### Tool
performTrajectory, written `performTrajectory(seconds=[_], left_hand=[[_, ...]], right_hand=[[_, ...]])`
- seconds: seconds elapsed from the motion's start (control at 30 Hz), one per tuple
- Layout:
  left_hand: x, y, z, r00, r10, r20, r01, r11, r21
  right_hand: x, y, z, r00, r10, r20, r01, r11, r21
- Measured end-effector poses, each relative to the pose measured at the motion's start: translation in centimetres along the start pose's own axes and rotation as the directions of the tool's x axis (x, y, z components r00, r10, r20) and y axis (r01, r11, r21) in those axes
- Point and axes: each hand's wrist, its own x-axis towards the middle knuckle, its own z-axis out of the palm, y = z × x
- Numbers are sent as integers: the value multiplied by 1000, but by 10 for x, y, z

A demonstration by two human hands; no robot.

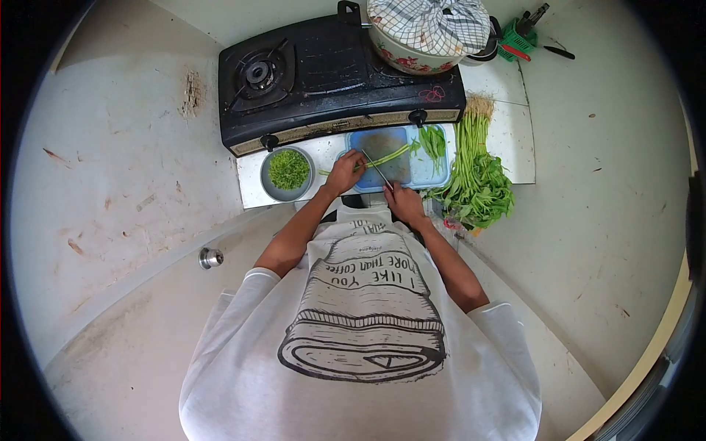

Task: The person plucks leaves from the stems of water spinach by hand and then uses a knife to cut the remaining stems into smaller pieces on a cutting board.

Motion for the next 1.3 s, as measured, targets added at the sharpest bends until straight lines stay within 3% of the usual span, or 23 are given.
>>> performTrajectory(seconds=[0.17, 0.27, 0.57, 0.97, 1.13, 1.3], left_hand=[[-2, -2, 1, 1000, 20, -24, -20, 1000, 13], [-2, -4, 3, 999, 15, -32, -15, 1000, 19], [-3, -5, 2, 999, 1, -45, 1, 999, 37], [-5, -2, 3, 999, -21, -48, 23, 998, 52], [-5, -8, 8, 998, -19, -68, 19, 1000, -8], [-5, -11, 8, 998, -10, -67, 9, 1000, -17]], right_hand=[[-8, -18, 11, 995, 92, 26, -93, 996, 14], [-10, -18, 23, 996, 49, -74, -49, 999, 2], [-5, -37, 29, 991, 131, 6, -130, 988, -86], [31, -47, 27, 991, 129, 17, -128, 991, -39], [23, -42, 34, 994, 106, -37, -107, 994, -15], [6, -40, 32, 992, 123, 25, -121, 990, -68]])
